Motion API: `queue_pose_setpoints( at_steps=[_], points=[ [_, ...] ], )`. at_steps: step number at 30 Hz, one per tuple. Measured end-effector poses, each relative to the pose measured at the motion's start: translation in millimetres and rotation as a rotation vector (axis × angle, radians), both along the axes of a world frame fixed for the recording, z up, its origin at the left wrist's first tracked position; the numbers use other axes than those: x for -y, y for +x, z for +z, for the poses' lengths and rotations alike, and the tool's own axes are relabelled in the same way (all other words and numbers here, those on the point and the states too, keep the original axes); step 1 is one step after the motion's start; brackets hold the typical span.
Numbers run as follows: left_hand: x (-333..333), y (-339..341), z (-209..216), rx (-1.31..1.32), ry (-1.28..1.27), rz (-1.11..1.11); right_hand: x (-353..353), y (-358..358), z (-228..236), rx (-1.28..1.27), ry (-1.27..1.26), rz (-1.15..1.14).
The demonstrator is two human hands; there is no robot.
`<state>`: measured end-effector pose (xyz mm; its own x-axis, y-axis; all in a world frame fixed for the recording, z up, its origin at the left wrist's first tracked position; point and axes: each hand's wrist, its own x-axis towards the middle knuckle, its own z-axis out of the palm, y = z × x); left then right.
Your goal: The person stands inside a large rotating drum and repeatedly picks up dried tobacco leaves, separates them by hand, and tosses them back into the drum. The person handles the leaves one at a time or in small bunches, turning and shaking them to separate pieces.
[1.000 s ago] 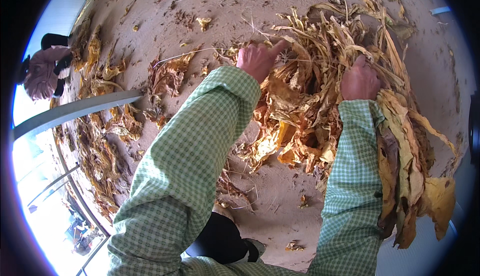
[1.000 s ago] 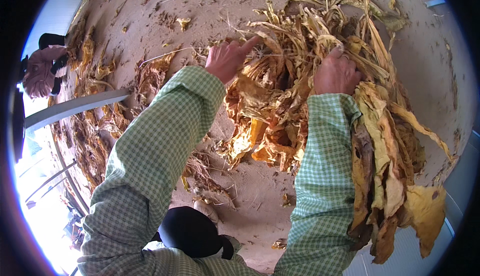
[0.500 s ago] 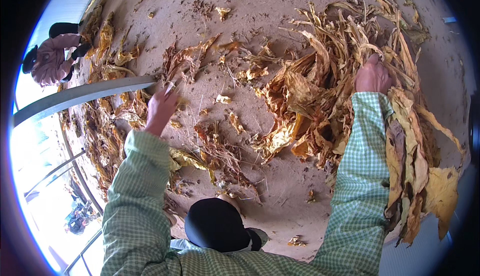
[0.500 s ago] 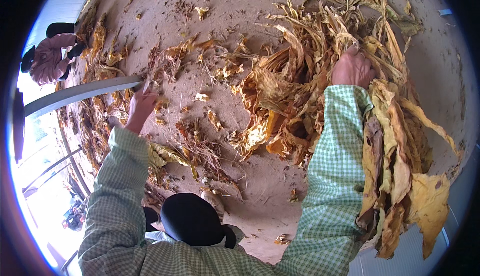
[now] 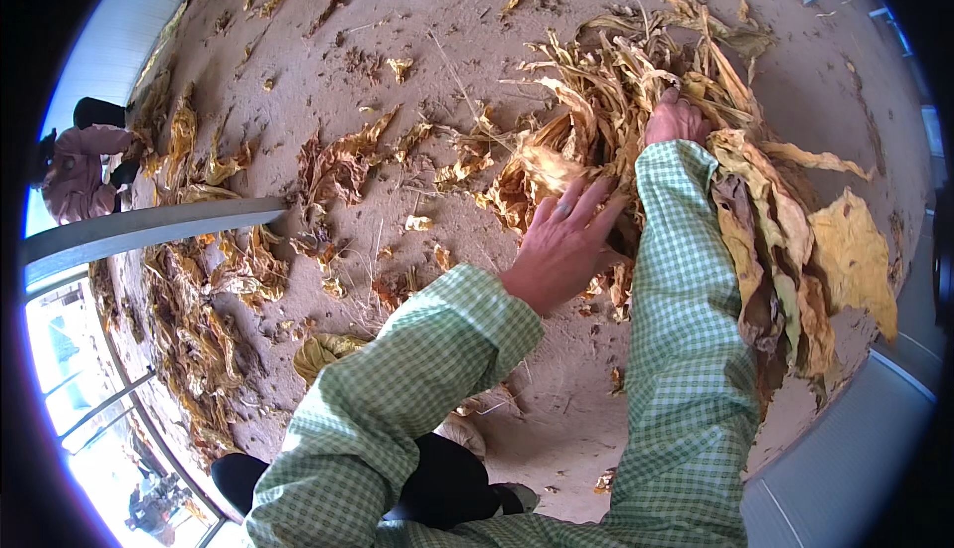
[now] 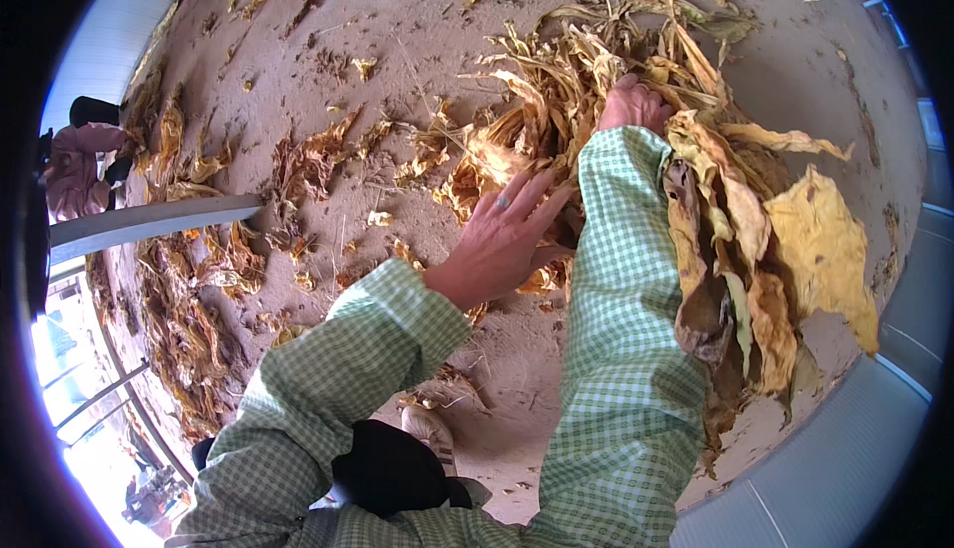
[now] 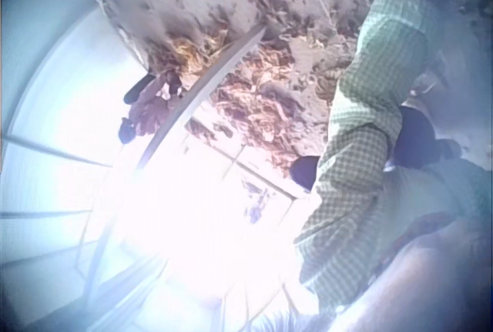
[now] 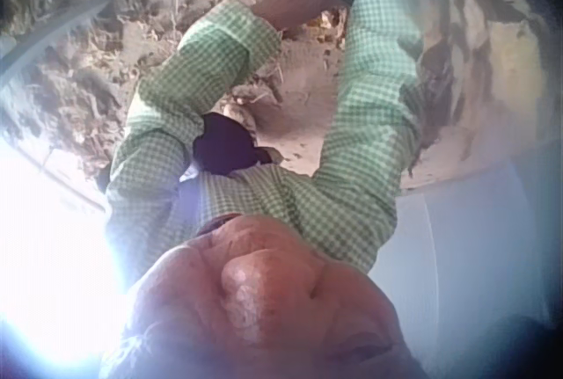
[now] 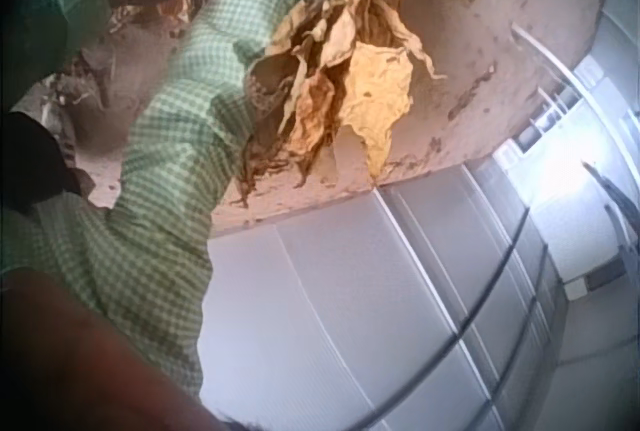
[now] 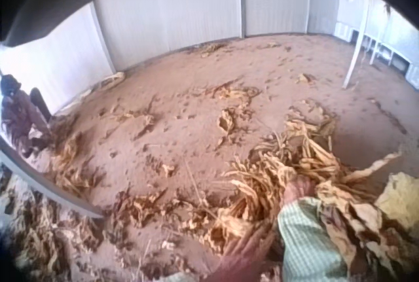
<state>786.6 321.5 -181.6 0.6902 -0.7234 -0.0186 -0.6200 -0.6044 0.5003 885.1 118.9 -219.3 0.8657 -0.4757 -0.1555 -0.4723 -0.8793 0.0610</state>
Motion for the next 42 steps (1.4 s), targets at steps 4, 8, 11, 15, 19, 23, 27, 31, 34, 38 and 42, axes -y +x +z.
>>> queue_pose_setpoints(
  at_steps=[4, 8, 11, 15, 19, 23, 27, 31, 34, 38, 42],
  points=[
    [-46, -30, -9, -0.073, 0.069, -0.078, 11, 2, -23, 0.082, 0.048, -0.122],
    [-139, -52, 2, -0.224, 0.141, 0.075, 0, 8, -14, -0.137, -0.082, -0.065],
    [-197, -78, 15, -0.36, 0.244, 0.23, -4, 11, -1, 0.112, 0.232, -0.431],
    [-255, -111, 32, -0.402, 0.164, 0.392, -17, 11, 33, -0.138, 0.111, -0.232],
    [-276, -125, 36, -0.494, 0.079, 0.511, -35, 10, 57, -0.325, -0.135, -0.21],
    [-273, -129, 38, -0.504, 0.051, 0.532, -95, 11, 148, -0.637, -0.216, -0.2],
    [-265, -130, 41, -0.475, 0.041, 0.489, -79, -15, 173, -0.572, -0.399, -0.002],
    [-250, -133, 45, -0.565, 0.042, 0.468, -37, -82, 197, -0.529, -0.097, -0.096],
    [-241, -137, 28, -0.57, 0.037, 0.394, 13, -121, 138, -0.342, -0.18, -0.156],
    [-252, -143, 21, -0.556, 0.085, 0.431, 57, -140, 52, 0.274, -0.399, 0.183],
    [-249, -133, 45, -0.556, 0.215, 0.367, 96, -133, 25, 0.502, -0.659, 0.549]
  ],
)
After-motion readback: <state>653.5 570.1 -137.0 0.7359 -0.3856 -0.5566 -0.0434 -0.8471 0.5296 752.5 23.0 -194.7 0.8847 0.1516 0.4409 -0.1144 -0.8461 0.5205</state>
